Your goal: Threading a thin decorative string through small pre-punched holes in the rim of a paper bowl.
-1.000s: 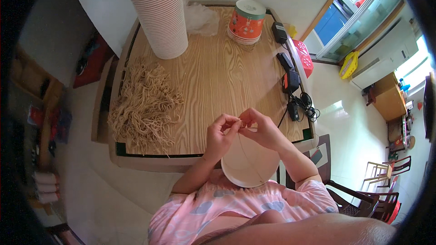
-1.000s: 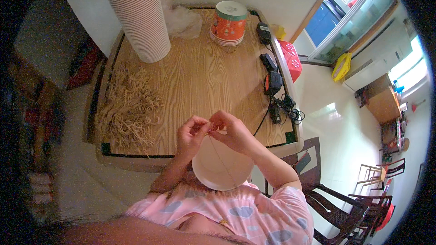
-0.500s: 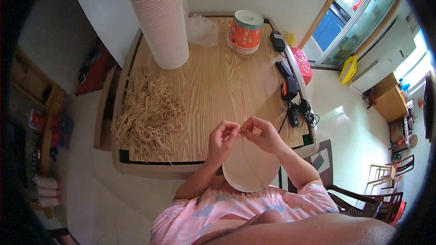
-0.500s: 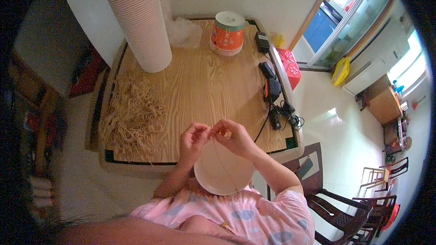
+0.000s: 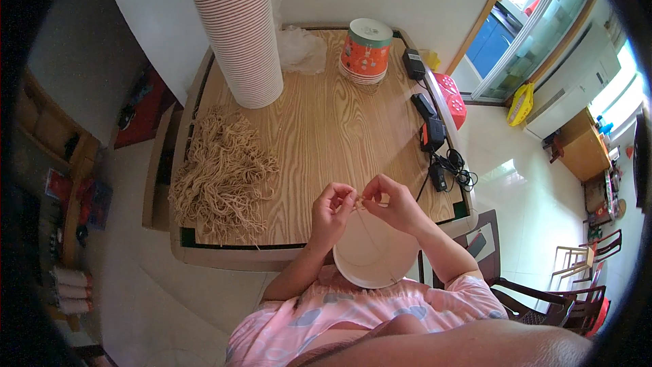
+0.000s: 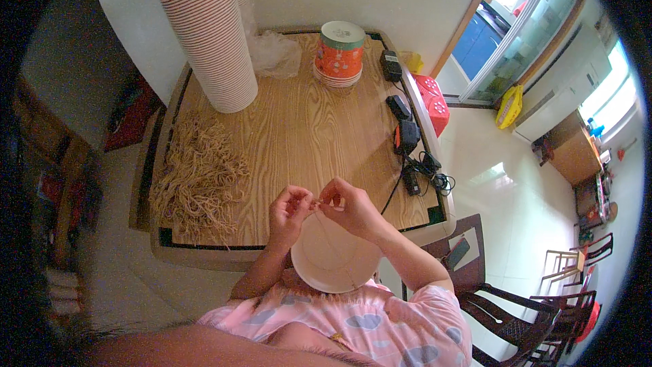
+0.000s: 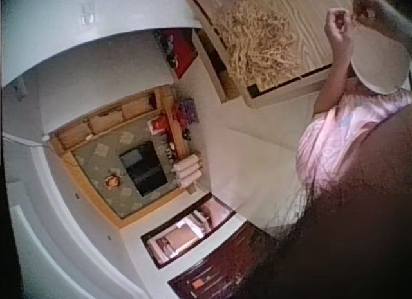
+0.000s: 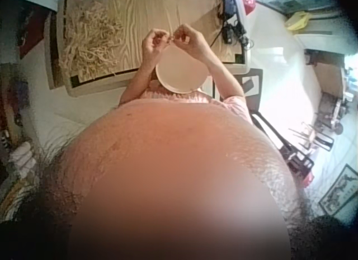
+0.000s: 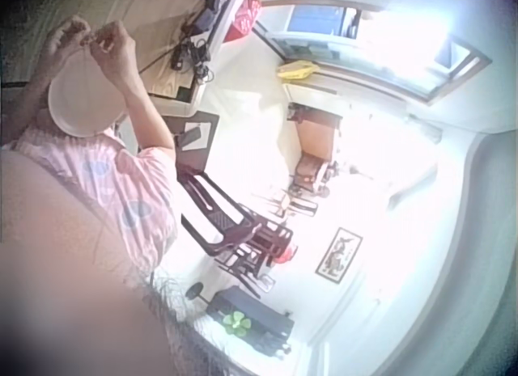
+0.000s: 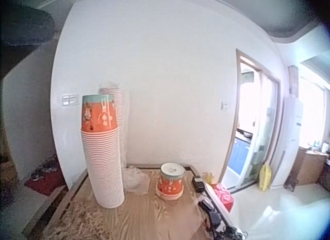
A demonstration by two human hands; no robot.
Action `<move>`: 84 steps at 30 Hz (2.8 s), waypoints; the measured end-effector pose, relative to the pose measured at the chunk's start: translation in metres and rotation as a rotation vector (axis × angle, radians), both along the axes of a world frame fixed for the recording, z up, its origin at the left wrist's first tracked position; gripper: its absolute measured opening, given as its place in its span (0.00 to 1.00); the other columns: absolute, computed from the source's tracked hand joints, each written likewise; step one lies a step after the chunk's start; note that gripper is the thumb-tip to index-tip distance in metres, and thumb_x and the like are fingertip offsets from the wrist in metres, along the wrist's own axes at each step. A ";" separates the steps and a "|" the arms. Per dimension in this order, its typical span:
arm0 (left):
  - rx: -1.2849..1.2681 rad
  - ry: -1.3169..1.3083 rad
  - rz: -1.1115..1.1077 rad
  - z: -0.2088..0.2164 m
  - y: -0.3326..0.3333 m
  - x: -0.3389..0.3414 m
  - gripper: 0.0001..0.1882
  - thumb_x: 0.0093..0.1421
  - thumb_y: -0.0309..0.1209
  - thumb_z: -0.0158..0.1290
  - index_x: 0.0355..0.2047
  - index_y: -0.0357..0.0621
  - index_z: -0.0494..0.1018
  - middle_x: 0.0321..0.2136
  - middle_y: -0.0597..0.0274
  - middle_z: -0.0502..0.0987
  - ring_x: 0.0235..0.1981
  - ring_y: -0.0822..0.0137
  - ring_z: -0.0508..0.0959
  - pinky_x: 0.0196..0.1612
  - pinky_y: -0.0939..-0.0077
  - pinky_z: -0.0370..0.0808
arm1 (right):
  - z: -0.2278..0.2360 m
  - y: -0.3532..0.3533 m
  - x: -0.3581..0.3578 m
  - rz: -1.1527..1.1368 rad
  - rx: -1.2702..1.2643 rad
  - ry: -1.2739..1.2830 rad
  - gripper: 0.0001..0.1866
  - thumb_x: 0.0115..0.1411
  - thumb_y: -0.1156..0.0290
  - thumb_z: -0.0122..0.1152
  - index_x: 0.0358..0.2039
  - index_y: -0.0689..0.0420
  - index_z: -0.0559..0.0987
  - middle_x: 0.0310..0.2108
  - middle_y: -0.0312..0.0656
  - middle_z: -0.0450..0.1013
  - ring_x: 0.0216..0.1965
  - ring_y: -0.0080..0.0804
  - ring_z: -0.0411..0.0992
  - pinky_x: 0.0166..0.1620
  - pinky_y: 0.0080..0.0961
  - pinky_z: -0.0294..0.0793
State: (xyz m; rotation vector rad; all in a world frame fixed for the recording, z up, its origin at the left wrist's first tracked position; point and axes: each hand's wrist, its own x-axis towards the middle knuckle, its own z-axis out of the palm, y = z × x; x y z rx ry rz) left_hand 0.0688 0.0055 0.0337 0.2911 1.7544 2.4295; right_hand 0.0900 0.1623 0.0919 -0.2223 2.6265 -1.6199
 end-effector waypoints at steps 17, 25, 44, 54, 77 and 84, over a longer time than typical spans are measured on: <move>-0.329 0.147 -0.222 0.016 -0.019 -0.012 0.06 0.52 0.22 0.54 0.32 0.37 0.74 0.28 0.62 0.78 0.33 0.75 0.77 0.41 0.79 0.73 | -0.001 0.000 0.002 -0.004 0.014 0.061 0.08 0.51 0.79 0.62 0.31 0.61 0.71 0.26 0.36 0.69 0.29 0.21 0.68 0.34 0.19 0.69; -0.292 0.091 -0.197 0.018 -0.025 -0.011 0.04 0.52 0.21 0.54 0.30 0.36 0.72 0.26 0.66 0.76 0.31 0.78 0.75 0.39 0.82 0.73 | 0.001 -0.001 0.003 0.017 -0.005 0.071 0.07 0.52 0.79 0.59 0.32 0.61 0.71 0.27 0.36 0.70 0.28 0.22 0.68 0.34 0.20 0.69; -0.088 -0.012 -0.205 0.010 -0.024 -0.017 0.10 0.53 0.23 0.56 0.37 0.39 0.72 0.29 0.66 0.75 0.33 0.78 0.74 0.39 0.83 0.72 | 0.008 -0.005 -0.010 0.071 0.080 0.032 0.06 0.55 0.72 0.59 0.30 0.61 0.74 0.22 0.40 0.72 0.24 0.25 0.69 0.28 0.23 0.68; -0.119 0.031 -0.164 0.012 -0.019 -0.016 0.06 0.54 0.26 0.56 0.33 0.39 0.73 0.27 0.68 0.76 0.30 0.78 0.74 0.36 0.82 0.72 | 0.011 -0.003 -0.008 0.056 0.107 0.028 0.06 0.54 0.73 0.60 0.30 0.61 0.74 0.22 0.37 0.71 0.26 0.20 0.70 0.29 0.20 0.68; 0.616 -0.449 -0.683 -0.013 -0.012 -0.038 0.07 0.59 0.31 0.51 0.32 0.39 0.71 0.27 0.65 0.73 0.29 0.74 0.72 0.37 0.81 0.69 | -0.028 0.029 -0.047 0.542 -0.723 -0.464 0.05 0.58 0.73 0.56 0.33 0.61 0.75 0.33 0.39 0.74 0.33 0.22 0.70 0.34 0.17 0.68; 0.605 -0.446 -0.722 -0.015 -0.010 -0.039 0.08 0.59 0.31 0.51 0.32 0.39 0.71 0.27 0.65 0.72 0.29 0.74 0.71 0.37 0.82 0.69 | -0.029 0.028 -0.044 0.524 -0.819 -0.459 0.04 0.57 0.74 0.56 0.30 0.61 0.75 0.31 0.42 0.75 0.31 0.23 0.71 0.34 0.17 0.68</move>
